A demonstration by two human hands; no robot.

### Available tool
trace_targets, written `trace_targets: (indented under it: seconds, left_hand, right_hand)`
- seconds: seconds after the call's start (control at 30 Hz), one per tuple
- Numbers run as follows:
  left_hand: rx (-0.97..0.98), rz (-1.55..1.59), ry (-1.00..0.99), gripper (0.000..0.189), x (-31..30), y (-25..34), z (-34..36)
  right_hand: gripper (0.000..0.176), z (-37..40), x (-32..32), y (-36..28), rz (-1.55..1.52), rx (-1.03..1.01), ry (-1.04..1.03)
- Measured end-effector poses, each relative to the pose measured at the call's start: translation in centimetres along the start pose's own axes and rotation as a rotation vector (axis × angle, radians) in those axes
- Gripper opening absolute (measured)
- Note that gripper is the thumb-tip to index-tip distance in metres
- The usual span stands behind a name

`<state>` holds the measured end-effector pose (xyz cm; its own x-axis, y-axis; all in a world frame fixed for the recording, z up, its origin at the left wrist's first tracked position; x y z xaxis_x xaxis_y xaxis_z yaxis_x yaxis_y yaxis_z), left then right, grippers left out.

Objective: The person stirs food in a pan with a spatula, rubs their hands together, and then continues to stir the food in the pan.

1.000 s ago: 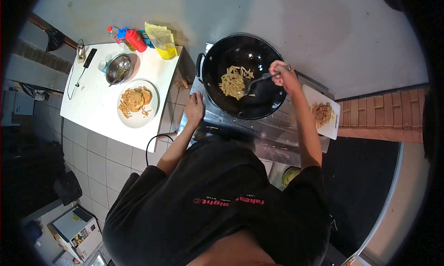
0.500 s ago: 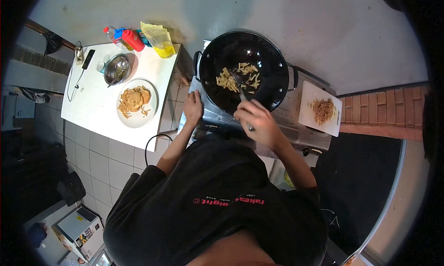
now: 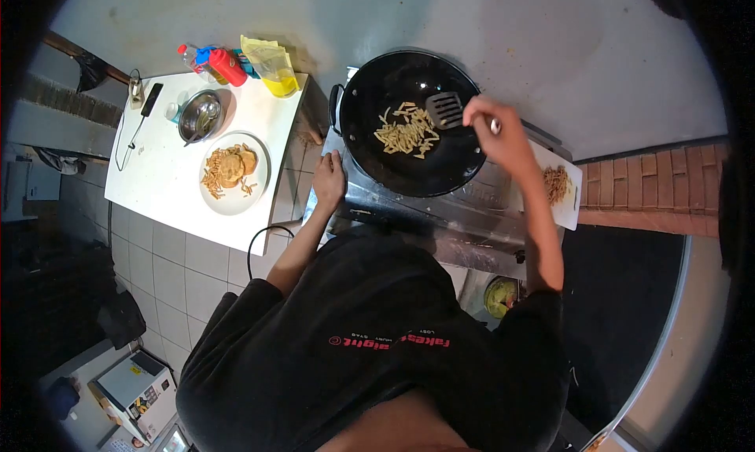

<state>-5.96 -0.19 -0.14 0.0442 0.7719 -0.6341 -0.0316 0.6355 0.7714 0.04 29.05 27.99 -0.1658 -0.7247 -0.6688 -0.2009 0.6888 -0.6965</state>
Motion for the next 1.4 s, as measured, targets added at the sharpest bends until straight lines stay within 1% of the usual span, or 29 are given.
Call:
trace_targets:
  seconds: [0.13,0.2,0.23,0.27,0.33,0.37,0.43,0.47,0.57,0.6,0.67,0.7,0.73,0.8,0.87,0.93,0.97,1.07,1.13,1.2,1.23,1.27,1.33,1.4]
  left_hand:
    - [-0.020,-0.014,-0.023,0.050,-0.2,0.4,0.0]
    - [-0.021,-0.016,-0.021,0.051,-0.2,0.3,0.0]
    - [-0.025,-0.018,-0.018,0.051,-0.1,0.2,0.0]
    - [-0.024,-0.018,-0.016,0.051,0.0,0.1,-0.1]
    - [-0.025,-0.009,-0.010,0.051,0.1,-0.1,-0.1]
    - [-0.025,-0.008,-0.010,0.051,0.1,-0.2,0.0]
    - [-0.007,-0.023,-0.011,0.051,0.0,-0.1,-0.1]
    - [-0.008,-0.021,-0.005,0.051,-0.1,0.0,-0.1]
    - [-0.015,-0.028,0.005,0.050,-0.2,0.0,0.1]
    - [-0.022,-0.022,-0.001,0.050,-0.1,-0.1,0.1]
    - [-0.032,-0.017,-0.004,0.049,-0.1,-0.2,0.1]
    - [-0.048,-0.034,-0.011,0.048,-0.1,-0.2,0.1]
    - [-0.061,-0.049,-0.019,0.048,0.0,-0.2,0.1]
    - [-0.023,-0.039,0.005,0.048,0.0,-0.3,0.0]
    - [0.015,-0.032,0.028,0.047,-0.1,0.0,0.0]
    - [0.014,-0.028,0.032,0.047,-0.3,0.3,0.1]
    - [0.013,-0.029,0.031,0.047,-0.4,0.4,0.2]
    - [-0.022,-0.009,0.010,0.048,-0.2,0.1,0.0]
    - [-0.010,-0.037,0.019,0.048,-0.2,0.1,0.0]
    - [-0.014,-0.035,0.017,0.048,-0.2,0.0,0.0]
    - [-0.016,-0.033,0.016,0.048,-0.2,0.0,0.0]
    - [-0.016,-0.032,0.016,0.048,-0.1,0.0,0.0]
    - [-0.028,-0.023,0.024,0.048,-0.2,0.1,0.0]
    - [-0.017,-0.024,0.028,0.048,-0.2,0.2,0.1]
  right_hand:
    - [0.011,-2.6,-1.9,3.4,0.049,0.061,0.037]
    - [0.014,-3.7,-2.2,5.5,-0.002,0.198,-0.031]
    - [0.017,-4.4,-2.0,6.4,-0.038,0.102,0.004]
    - [0.017,-4.9,-1.8,7.9,-0.038,0.101,0.004]
    - [0.016,-5.1,-0.4,10.0,-0.273,0.333,-0.147]
    - [0.016,-4.9,0.1,10.3,-0.272,0.333,-0.147]
    - [0.014,-3.9,2.6,11.6,-0.590,0.580,-0.240]
    - [0.012,-3.5,3.8,12.3,-0.725,0.577,-0.265]
    - [0.015,-2.1,5.5,10.5,-0.923,0.506,-0.195]
    - [0.015,-1.5,5.8,9.6,-0.924,0.505,-0.201]
    - [0.017,-0.5,5.5,7.2,-0.934,0.407,-0.098]
    - [0.019,0.1,5.4,6.2,-0.838,0.350,-0.084]
    - [0.017,0.7,5.4,5.2,-0.773,0.304,-0.103]
    - [0.012,2.1,5.5,2.1,-0.498,0.081,-0.061]
    - [0.009,3.4,5.7,-1.8,-0.261,-0.180,-0.062]
    - [0.008,5.0,6.2,-4.2,-0.182,-0.146,-0.178]
    - [0.008,5.4,6.1,-5.3,-0.087,-0.173,-0.181]
    - [0.008,6.4,5.7,-5.9,-0.039,-0.227,-0.135]
    - [0.009,6.7,5.0,-6.0,-0.064,-0.207,-0.109]
    - [0.010,6.7,3.9,-5.0,-0.210,-0.048,-0.019]
    - [0.011,6.7,3.7,-4.3,-0.215,-0.058,0.066]
    - [0.011,6.9,4.1,-3.2,-0.214,-0.059,0.066]
    - [0.012,7.4,4.5,0.2,-0.335,0.058,0.177]
    - [0.013,7.8,5.3,1.7,-0.320,0.054,0.189]
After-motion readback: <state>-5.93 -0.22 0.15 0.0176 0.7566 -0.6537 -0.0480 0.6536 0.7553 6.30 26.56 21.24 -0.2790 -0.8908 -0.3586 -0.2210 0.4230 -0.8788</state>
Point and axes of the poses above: each hand's wrist, its own z-axis away from the middle knuckle, its own x-axis out of the palm, y = z × x, the point moved 6 cm from there along -z, towards the middle knuckle
